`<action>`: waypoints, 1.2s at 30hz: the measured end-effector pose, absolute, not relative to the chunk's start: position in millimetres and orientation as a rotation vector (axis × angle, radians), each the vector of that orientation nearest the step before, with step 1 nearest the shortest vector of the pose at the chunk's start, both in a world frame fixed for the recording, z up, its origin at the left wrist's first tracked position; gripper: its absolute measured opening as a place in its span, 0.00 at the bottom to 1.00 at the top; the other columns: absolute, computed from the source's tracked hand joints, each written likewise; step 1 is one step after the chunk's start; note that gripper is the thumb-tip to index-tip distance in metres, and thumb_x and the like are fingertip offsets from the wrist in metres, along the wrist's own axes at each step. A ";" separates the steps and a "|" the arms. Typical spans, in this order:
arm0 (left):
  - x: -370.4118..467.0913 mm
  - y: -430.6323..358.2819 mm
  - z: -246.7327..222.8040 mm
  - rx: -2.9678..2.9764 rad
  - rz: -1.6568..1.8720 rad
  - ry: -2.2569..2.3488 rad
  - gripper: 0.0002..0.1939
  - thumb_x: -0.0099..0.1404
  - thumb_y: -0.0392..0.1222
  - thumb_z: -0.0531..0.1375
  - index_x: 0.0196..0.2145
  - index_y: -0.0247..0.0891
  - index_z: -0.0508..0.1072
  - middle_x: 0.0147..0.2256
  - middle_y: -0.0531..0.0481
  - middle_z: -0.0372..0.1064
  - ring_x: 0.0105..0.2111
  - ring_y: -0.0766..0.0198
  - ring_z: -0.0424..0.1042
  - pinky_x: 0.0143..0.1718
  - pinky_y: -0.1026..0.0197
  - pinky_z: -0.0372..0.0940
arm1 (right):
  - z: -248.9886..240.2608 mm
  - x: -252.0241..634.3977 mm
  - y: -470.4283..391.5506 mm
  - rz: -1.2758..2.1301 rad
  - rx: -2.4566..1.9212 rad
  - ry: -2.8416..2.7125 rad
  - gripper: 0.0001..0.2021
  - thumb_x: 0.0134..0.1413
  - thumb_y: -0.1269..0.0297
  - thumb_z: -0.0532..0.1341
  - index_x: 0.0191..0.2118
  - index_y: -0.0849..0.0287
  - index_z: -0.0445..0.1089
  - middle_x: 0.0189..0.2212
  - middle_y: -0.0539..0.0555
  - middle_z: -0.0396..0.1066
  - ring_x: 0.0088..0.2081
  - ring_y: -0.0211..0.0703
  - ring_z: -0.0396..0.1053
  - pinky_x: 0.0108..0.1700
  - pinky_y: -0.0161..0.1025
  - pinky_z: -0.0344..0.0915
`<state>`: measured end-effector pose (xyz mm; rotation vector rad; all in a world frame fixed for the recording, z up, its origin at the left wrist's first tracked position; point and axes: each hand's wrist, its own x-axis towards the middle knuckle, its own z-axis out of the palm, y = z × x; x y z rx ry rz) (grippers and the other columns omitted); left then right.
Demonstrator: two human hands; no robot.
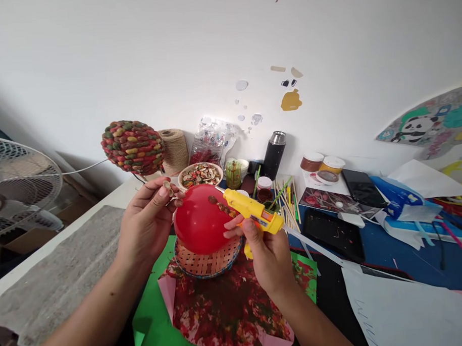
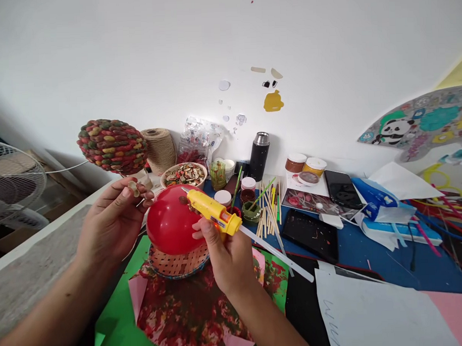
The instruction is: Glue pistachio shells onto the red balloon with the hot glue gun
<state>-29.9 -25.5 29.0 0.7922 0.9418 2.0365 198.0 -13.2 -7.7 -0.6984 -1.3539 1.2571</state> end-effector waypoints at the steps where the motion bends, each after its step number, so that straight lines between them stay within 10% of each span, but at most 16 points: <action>1: -31.8 -26.4 28.5 0.788 2.048 0.944 0.23 0.47 0.47 0.89 0.38 0.41 0.89 0.32 0.52 0.83 0.32 0.66 0.80 0.35 0.69 0.79 | -7.0 198.1 -13.1 1.249 -0.694 -1.354 0.25 0.74 0.37 0.67 0.45 0.57 0.84 0.40 0.61 0.89 0.34 0.52 0.89 0.42 0.47 0.86; 36: -30.4 -55.5 5.5 0.858 1.922 1.067 0.21 0.50 0.50 0.87 0.37 0.41 0.90 0.31 0.49 0.81 0.29 0.66 0.77 0.33 0.69 0.74 | 3.0 200.1 -18.2 1.100 -0.698 -1.236 0.22 0.74 0.40 0.68 0.41 0.57 0.81 0.24 0.52 0.81 0.19 0.44 0.78 0.23 0.37 0.77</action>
